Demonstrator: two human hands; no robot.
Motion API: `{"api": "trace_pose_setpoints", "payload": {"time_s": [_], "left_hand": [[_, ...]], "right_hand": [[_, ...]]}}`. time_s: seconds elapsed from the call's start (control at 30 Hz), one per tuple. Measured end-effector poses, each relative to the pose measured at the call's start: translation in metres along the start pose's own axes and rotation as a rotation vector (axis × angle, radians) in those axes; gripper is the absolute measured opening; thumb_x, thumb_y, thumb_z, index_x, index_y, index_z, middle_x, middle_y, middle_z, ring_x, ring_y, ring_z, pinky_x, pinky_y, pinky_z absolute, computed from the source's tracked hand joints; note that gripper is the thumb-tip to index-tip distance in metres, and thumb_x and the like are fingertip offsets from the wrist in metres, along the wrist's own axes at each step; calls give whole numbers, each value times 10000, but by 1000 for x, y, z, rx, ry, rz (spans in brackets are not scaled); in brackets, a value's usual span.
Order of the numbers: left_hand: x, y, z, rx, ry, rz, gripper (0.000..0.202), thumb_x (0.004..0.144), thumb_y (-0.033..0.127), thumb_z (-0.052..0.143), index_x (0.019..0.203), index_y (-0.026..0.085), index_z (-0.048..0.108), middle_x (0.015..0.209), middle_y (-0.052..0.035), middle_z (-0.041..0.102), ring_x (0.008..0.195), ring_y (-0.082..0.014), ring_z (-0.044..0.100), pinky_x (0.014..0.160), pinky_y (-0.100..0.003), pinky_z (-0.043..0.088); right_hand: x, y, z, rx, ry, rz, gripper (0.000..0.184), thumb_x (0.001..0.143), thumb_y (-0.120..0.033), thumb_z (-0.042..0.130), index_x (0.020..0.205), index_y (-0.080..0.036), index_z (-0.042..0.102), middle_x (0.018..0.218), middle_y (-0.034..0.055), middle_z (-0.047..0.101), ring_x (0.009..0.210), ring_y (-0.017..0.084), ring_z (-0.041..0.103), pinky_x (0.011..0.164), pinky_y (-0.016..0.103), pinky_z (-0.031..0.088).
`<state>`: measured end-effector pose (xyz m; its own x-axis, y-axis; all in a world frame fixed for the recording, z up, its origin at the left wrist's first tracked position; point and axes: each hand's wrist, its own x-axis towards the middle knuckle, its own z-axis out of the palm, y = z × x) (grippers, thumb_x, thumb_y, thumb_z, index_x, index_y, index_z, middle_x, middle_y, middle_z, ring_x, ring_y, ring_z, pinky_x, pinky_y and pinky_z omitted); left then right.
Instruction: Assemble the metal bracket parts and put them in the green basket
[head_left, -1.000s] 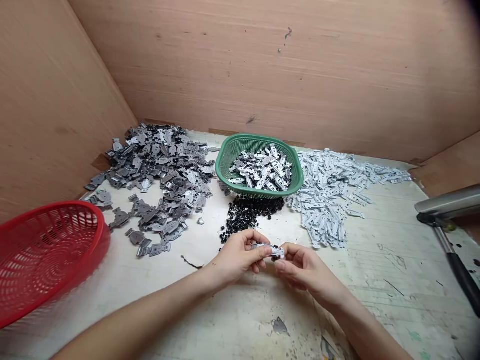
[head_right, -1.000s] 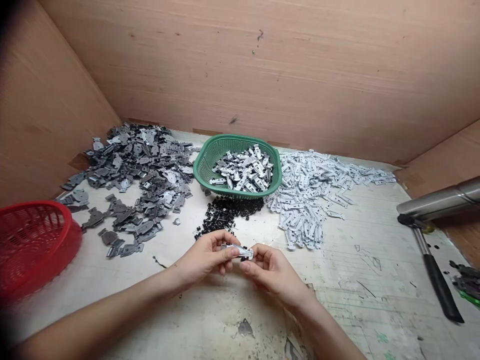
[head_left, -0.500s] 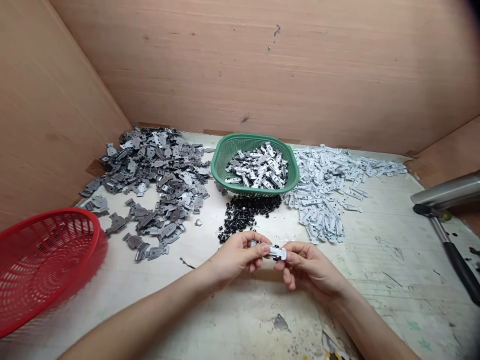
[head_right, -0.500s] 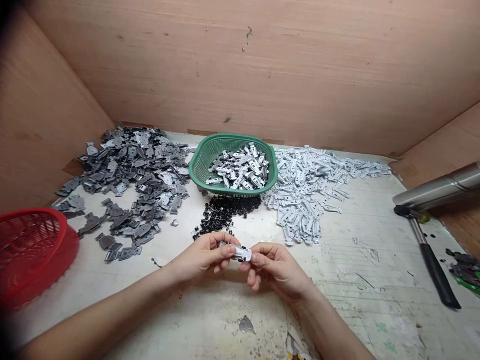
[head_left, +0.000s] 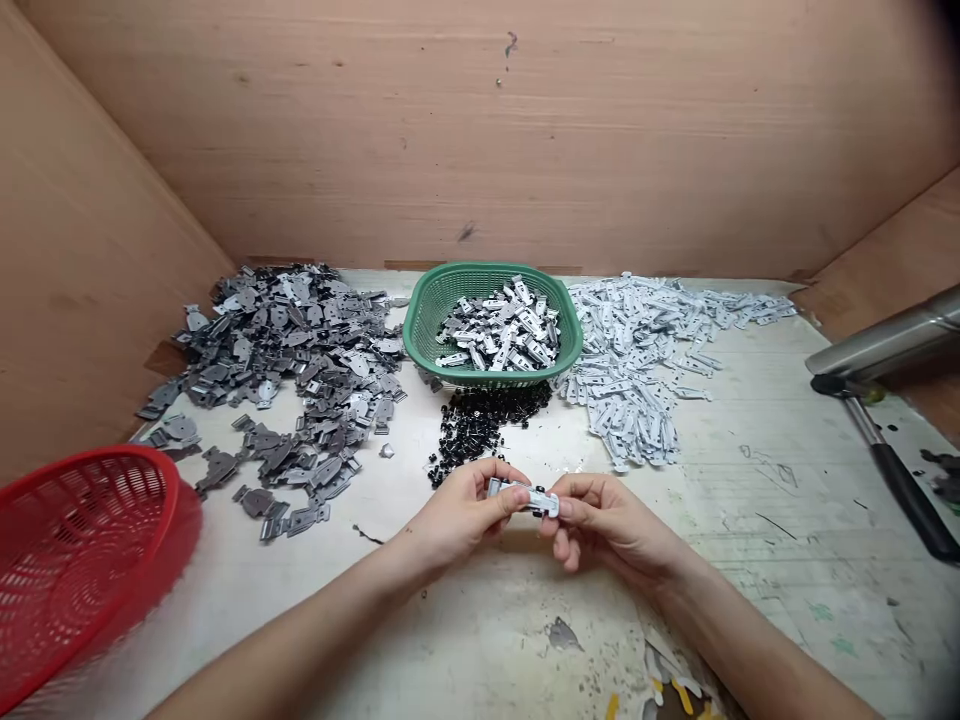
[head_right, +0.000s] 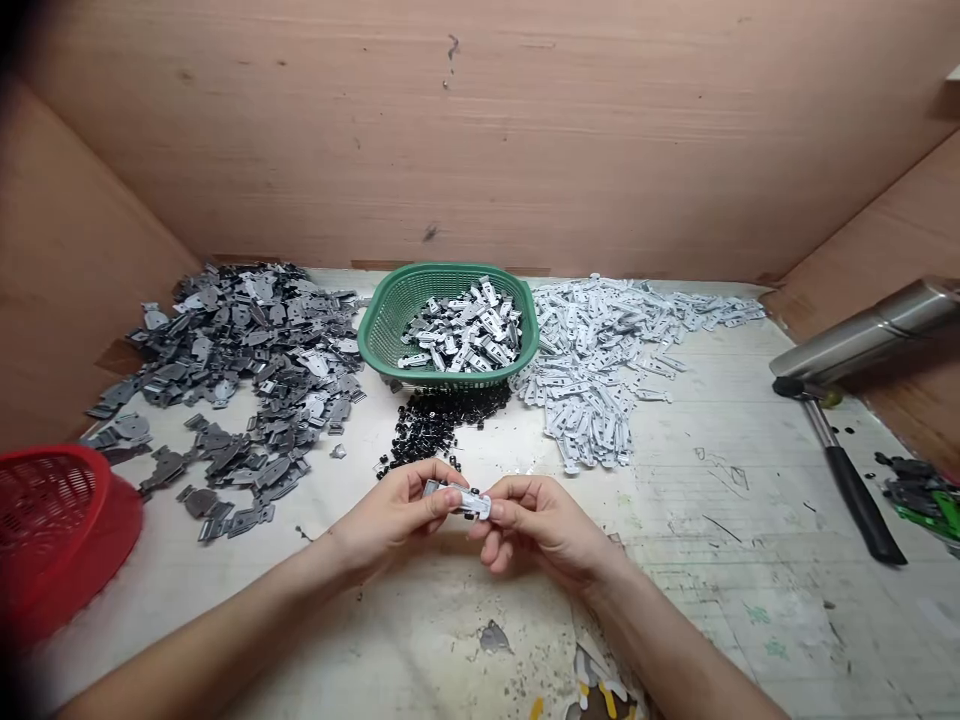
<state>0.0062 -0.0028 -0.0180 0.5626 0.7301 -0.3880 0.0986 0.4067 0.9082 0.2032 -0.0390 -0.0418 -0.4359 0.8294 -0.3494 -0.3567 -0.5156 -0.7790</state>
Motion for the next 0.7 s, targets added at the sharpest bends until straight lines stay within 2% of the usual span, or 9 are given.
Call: {"api": "trace_pose_setpoints", "payload": {"time_s": [0.13, 0.37, 0.57, 0.7], "left_hand": [[0, -2, 0, 34, 12, -2, 338, 799, 444, 579, 957, 150, 522, 540, 85, 385, 511, -68, 312, 496, -207, 237], [-3, 5, -1, 9, -84, -105, 307, 858, 436, 489, 999, 164, 472, 548, 85, 384, 490, -66, 256, 484, -215, 197], [-2, 5, 1, 20, -94, -103, 291, 867, 415, 479, 985, 149, 471, 544, 74, 413, 500, -67, 294, 503, -223, 210], [-2, 7, 5, 13, -45, -92, 280, 874, 409, 470, 973, 147, 467, 541, 72, 431, 495, -65, 304, 509, -219, 232]], "right_hand": [[2, 3, 3, 35, 8, -5, 229, 751, -305, 709, 784, -112, 589, 697, 58, 701, 511, 115, 653, 469, 195, 530], [5, 11, 8, 81, 35, -1, 283, 725, -342, 725, 766, -126, 547, 659, 40, 695, 504, 122, 654, 477, 207, 533], [6, 15, 5, 46, 48, -42, 292, 738, -365, 710, 786, -128, 546, 643, 23, 680, 496, 122, 651, 468, 214, 532], [7, 14, 5, 34, 53, -27, 290, 741, -370, 704, 780, -132, 543, 638, 23, 678, 503, 127, 653, 465, 212, 527]]}}
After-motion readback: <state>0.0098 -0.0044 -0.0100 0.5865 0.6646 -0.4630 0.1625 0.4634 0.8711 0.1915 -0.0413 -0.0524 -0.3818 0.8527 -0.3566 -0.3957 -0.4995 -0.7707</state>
